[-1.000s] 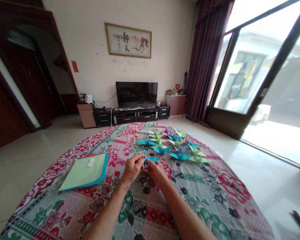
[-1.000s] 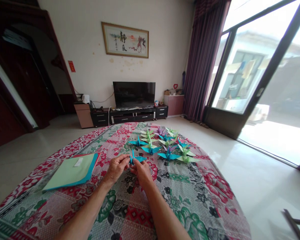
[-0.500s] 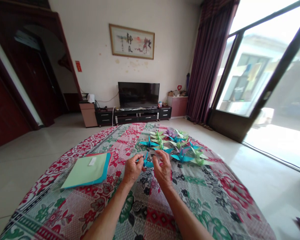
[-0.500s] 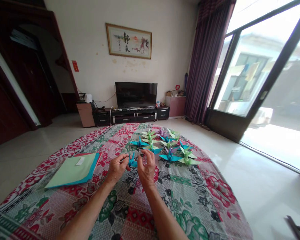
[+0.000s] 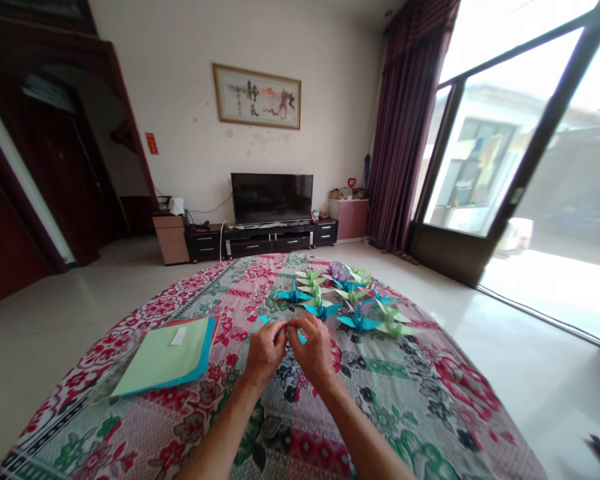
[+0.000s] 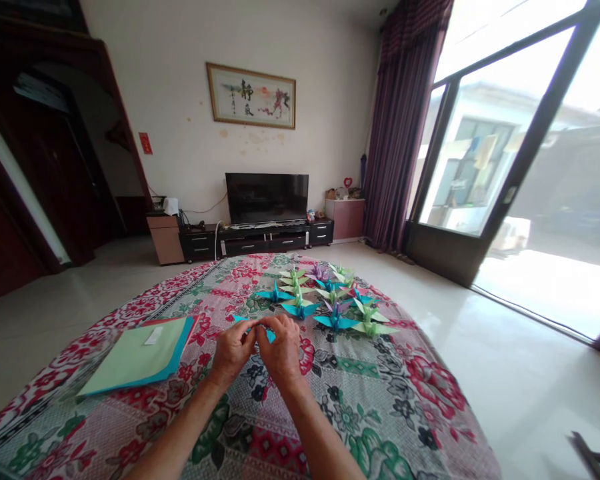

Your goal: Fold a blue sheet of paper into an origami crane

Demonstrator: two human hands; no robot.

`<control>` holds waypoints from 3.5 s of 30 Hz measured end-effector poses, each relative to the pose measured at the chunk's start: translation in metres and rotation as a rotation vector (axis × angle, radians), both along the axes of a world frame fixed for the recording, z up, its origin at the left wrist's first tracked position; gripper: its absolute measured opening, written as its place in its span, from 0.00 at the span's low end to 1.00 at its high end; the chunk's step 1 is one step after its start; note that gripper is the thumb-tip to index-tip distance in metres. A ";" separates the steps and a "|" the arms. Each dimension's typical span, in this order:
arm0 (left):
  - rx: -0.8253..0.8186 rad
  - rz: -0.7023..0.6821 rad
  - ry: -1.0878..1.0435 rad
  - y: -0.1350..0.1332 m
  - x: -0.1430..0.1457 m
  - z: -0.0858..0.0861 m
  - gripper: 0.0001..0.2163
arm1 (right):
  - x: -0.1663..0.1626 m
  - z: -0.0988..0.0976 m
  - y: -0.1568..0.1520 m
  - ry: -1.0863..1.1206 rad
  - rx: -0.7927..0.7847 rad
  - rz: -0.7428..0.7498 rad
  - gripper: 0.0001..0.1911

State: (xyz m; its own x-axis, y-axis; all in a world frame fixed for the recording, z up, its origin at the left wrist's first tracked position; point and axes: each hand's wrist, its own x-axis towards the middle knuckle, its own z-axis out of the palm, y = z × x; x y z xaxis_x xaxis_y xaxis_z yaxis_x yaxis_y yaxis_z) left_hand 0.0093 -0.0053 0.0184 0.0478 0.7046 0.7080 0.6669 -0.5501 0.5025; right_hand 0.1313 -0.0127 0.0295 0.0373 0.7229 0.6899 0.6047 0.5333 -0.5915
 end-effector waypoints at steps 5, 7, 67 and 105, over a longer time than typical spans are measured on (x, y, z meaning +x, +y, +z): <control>0.039 -0.014 0.004 0.002 0.000 -0.003 0.11 | 0.000 0.002 -0.001 0.010 -0.018 -0.016 0.05; 0.023 -0.020 -0.023 0.002 0.001 -0.003 0.11 | 0.000 0.001 0.000 0.019 -0.021 -0.011 0.06; -0.368 -0.101 -0.467 -0.003 0.007 0.013 0.15 | 0.005 0.001 0.002 0.160 0.066 0.112 0.11; -0.404 -0.006 -0.372 0.001 0.004 0.017 0.15 | 0.006 0.000 -0.010 -0.277 0.119 0.055 0.21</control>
